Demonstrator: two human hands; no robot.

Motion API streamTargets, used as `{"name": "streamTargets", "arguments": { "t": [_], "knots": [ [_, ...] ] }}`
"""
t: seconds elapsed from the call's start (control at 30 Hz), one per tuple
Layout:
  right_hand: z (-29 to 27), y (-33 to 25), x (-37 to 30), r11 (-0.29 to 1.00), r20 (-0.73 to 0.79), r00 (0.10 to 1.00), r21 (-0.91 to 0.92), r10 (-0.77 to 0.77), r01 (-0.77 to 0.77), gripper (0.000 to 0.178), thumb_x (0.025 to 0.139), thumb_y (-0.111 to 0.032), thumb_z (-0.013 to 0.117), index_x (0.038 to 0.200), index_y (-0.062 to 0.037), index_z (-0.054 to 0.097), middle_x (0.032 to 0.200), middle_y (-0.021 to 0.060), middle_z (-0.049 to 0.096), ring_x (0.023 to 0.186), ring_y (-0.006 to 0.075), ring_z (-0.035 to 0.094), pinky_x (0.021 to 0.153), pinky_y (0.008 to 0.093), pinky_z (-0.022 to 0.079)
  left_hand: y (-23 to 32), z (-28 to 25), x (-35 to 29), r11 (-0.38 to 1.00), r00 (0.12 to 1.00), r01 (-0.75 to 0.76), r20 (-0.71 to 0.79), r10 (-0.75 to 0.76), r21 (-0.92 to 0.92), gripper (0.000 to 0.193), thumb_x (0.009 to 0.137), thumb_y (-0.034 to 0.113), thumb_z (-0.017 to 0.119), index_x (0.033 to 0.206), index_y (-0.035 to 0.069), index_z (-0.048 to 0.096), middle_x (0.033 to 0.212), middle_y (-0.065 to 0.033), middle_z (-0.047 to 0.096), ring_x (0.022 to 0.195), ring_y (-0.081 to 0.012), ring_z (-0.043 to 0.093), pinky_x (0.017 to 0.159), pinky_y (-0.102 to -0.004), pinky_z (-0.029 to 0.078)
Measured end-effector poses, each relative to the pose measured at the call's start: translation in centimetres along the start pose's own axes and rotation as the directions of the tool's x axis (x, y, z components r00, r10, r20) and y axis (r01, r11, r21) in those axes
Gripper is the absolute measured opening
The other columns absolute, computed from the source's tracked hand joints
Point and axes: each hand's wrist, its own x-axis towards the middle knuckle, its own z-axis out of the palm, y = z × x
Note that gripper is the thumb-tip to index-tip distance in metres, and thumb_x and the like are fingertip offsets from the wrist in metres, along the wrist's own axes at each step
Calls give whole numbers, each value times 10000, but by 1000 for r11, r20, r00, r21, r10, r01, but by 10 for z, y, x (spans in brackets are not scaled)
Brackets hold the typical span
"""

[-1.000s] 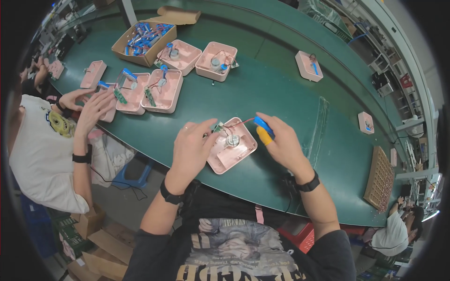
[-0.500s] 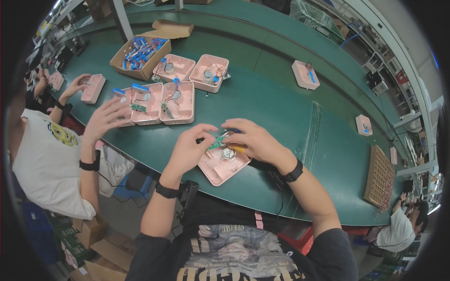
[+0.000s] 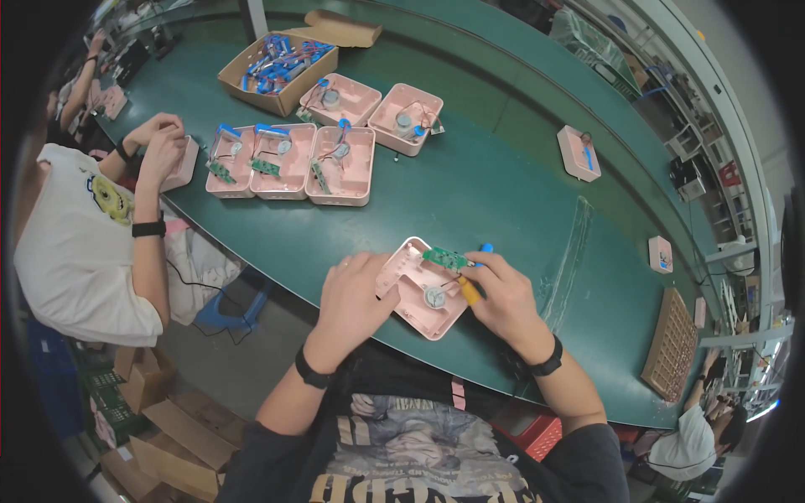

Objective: The person assembles electronic devices by placing circuit boards and batteries into pink plastic housings, using a yellow-handled tool to press components into place. They connect wires within the units and set them aside on the green workbench before starting the next one.

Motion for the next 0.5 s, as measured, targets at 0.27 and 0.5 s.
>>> {"name": "streamTargets", "arguments": {
  "t": [0.27,0.5],
  "knots": [
    [1,8,8,972,-5,987,172,-162,161,235,799,-47,864,1007,-36,754,1213,99,760,1128,348,725,984,418,585,-5,9,24,974,959,-135,223,174,-181,448,838,192,759,1272,83,749,1161,-114,682,1069,-333,632,955,-428,443],
    [0,6,18,974,167,986,223,-10,-28,183,806,-60,848,975,-29,787,1206,99,758,1169,352,694,1007,436,559,-5,12,28,952,945,-103,269,184,-287,467,820,192,803,1273,91,749,1149,-94,710,1130,-301,640,1000,-419,445]
  ]
}}
